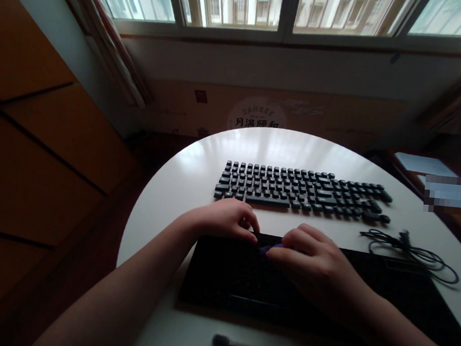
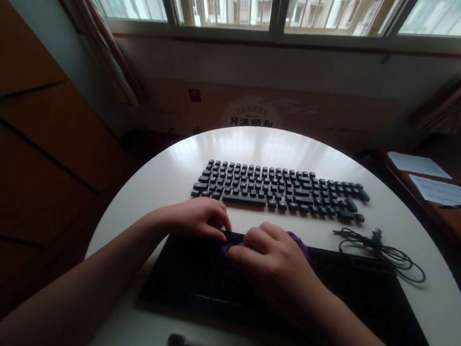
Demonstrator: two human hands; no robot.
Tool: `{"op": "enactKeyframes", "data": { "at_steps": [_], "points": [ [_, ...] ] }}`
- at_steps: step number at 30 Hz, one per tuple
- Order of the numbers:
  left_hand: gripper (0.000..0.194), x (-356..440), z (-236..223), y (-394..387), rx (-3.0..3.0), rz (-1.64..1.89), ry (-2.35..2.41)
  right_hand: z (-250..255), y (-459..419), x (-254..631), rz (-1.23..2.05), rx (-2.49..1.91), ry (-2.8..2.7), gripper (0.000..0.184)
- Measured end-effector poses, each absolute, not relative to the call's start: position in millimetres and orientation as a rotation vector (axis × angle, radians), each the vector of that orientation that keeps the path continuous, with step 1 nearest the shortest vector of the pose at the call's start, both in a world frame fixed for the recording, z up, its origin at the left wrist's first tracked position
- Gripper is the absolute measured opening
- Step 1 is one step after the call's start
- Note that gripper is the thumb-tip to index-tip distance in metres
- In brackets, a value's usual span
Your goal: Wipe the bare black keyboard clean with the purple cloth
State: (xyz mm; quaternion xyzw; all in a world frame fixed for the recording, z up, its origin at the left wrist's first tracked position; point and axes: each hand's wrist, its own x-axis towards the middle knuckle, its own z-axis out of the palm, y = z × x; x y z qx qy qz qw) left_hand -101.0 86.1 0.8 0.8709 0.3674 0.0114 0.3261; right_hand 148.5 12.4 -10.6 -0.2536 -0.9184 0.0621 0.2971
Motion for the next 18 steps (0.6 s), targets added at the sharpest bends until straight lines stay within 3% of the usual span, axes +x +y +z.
{"op": "enactKeyframes", "data": {
  "at_steps": [7, 18],
  "points": [
    [0.025, -102, 3, 85, 2.252, 0.023, 0.967, 13, 10, 186, 0.223, -0.751, -2.326, 0.014],
    [0.026, -101, 0, 86, 2.281, 0.019, 0.969, -25, 12, 149, 0.308, -0.768, -2.51, 0.017]
  ]
}}
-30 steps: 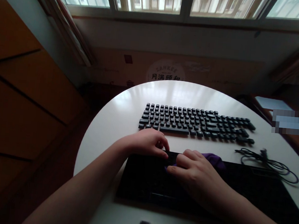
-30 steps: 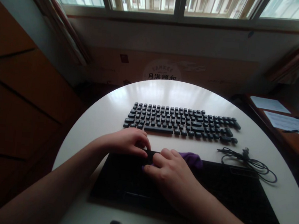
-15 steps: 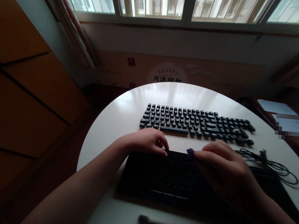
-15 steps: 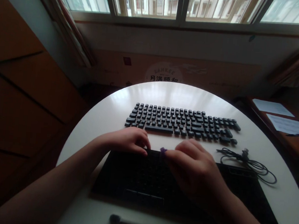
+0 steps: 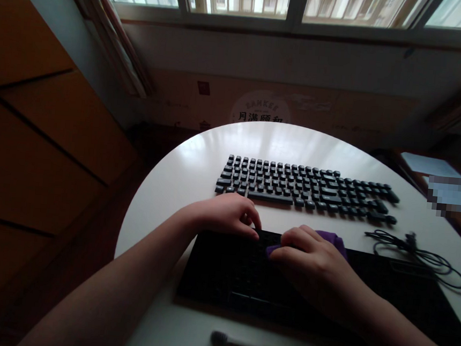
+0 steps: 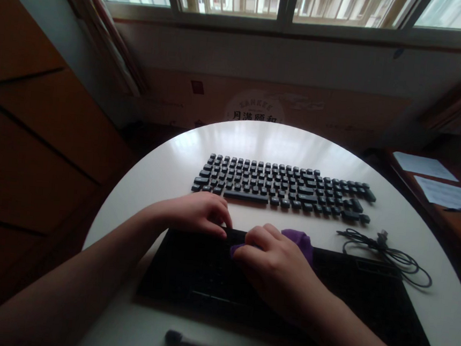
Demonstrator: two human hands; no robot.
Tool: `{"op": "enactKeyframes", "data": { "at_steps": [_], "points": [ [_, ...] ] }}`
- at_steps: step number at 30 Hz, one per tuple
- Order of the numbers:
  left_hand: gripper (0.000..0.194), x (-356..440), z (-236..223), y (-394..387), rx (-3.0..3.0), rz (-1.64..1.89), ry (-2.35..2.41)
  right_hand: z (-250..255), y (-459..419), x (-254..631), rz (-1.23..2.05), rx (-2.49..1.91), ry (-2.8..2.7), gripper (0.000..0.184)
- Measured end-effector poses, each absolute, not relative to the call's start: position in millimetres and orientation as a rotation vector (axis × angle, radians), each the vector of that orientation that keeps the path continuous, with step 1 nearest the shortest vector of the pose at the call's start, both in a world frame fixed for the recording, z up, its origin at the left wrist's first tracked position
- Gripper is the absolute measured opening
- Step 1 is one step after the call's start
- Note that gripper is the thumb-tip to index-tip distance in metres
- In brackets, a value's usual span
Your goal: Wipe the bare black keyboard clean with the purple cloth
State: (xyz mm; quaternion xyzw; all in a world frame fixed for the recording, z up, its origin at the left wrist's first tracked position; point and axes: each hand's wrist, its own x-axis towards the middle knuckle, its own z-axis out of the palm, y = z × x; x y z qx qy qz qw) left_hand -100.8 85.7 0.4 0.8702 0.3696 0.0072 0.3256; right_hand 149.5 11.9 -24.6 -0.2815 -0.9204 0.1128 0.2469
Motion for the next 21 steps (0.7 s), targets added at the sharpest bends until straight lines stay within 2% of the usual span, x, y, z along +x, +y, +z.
{"op": "enactKeyframes", "data": {
  "at_steps": [4, 8, 14, 21],
  "points": [
    [0.026, -101, 0, 86, 2.282, 0.033, 0.966, -22, 10, 148, 0.377, -0.828, -2.604, 0.017],
    [0.025, -101, -2, 86, 2.277, 0.048, 0.963, -21, 10, 149, 0.282, -0.82, -2.669, 0.016],
    [0.025, -100, -3, 87, 2.294, 0.064, 0.949, -16, 11, 148, 0.19, -0.775, -2.763, 0.026],
    [0.024, -101, -6, 88, 2.289, 0.075, 0.931, -14, 18, 150, 0.198, -0.65, -2.815, 0.025]
  ]
}}
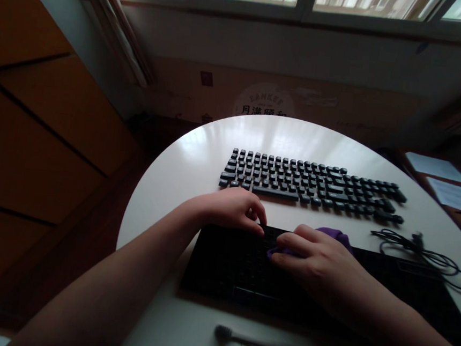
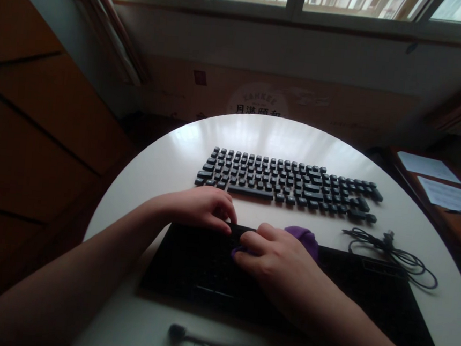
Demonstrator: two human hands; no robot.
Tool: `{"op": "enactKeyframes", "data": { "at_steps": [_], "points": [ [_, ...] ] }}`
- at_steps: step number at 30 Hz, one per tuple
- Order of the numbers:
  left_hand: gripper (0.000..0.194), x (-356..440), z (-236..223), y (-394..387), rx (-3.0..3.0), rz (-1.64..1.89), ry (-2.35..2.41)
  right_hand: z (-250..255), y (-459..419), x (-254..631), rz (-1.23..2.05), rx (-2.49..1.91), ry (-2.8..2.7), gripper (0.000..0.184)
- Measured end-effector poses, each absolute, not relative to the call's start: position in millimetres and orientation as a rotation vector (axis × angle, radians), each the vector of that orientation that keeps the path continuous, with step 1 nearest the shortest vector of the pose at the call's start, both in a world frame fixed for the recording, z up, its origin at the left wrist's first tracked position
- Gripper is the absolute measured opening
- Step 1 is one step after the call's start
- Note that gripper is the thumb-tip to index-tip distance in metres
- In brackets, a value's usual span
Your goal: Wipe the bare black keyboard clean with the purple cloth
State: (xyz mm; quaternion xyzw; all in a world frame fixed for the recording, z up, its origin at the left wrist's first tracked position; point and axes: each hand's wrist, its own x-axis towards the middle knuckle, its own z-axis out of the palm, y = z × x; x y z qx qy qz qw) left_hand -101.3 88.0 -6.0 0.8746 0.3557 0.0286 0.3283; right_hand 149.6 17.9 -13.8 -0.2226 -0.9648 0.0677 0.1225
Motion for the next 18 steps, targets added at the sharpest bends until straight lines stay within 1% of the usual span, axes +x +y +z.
{"op": "enactKeyframes", "data": {
  "at_steps": [4, 9, 13, 18],
  "points": [
    [0.024, -102, -6, 88, 2.287, 0.073, 0.933, -20, 23, 151, 0.279, -0.565, -2.805, 0.026],
    [0.025, -100, -3, 87, 2.265, 0.058, 0.948, -12, 16, 159, 0.425, -0.668, -2.563, 0.017],
    [0.025, -100, -2, 86, 2.239, 0.041, 0.974, 8, 9, 180, 0.397, -0.758, -2.371, 0.014],
    [0.024, -100, -2, 86, 2.225, 0.037, 0.978, 13, 2, 188, 0.345, -0.819, -2.47, 0.015]
  ]
}}
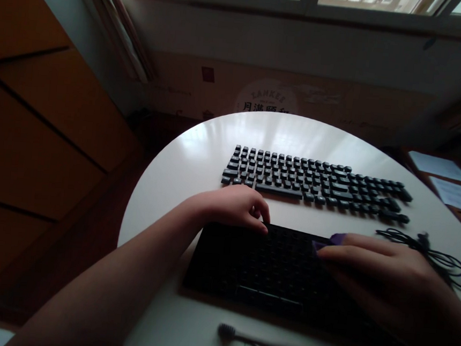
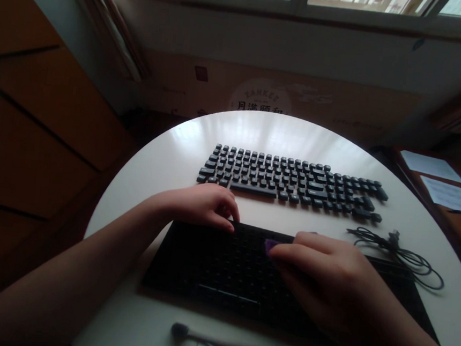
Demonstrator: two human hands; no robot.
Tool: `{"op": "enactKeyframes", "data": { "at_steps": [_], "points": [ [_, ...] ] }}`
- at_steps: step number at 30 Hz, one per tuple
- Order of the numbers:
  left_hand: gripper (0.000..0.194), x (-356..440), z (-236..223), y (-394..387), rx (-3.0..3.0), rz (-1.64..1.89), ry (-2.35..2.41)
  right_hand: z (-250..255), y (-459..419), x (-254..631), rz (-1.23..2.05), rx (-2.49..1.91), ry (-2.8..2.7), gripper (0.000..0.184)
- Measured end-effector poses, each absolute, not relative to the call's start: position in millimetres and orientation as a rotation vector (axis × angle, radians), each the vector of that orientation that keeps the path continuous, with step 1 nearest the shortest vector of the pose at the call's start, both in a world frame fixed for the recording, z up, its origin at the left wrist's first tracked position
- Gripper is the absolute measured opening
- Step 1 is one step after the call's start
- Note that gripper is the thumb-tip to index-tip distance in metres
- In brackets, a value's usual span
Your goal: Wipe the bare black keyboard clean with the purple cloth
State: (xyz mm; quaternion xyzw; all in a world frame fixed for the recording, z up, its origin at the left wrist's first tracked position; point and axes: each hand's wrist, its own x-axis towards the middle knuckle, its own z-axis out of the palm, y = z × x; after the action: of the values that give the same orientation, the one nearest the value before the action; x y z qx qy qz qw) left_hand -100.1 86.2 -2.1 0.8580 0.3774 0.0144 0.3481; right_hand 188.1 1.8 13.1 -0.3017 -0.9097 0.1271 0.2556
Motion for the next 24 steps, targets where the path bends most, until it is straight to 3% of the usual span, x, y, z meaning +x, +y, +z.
{"op": "enactKeyframes", "data": {
  "at_steps": [9, 24],
  "points": [
    [0.025, -98, 0, 86, 2.258, 0.02, 0.984, -11, -12, 126, 0.422, -0.84, -2.704, 0.024],
    [0.025, -97, 2, 85, 2.25, -0.013, 0.993, -5, -23, 128, 0.609, -1.239, -2.684, 0.036]
  ]
}}
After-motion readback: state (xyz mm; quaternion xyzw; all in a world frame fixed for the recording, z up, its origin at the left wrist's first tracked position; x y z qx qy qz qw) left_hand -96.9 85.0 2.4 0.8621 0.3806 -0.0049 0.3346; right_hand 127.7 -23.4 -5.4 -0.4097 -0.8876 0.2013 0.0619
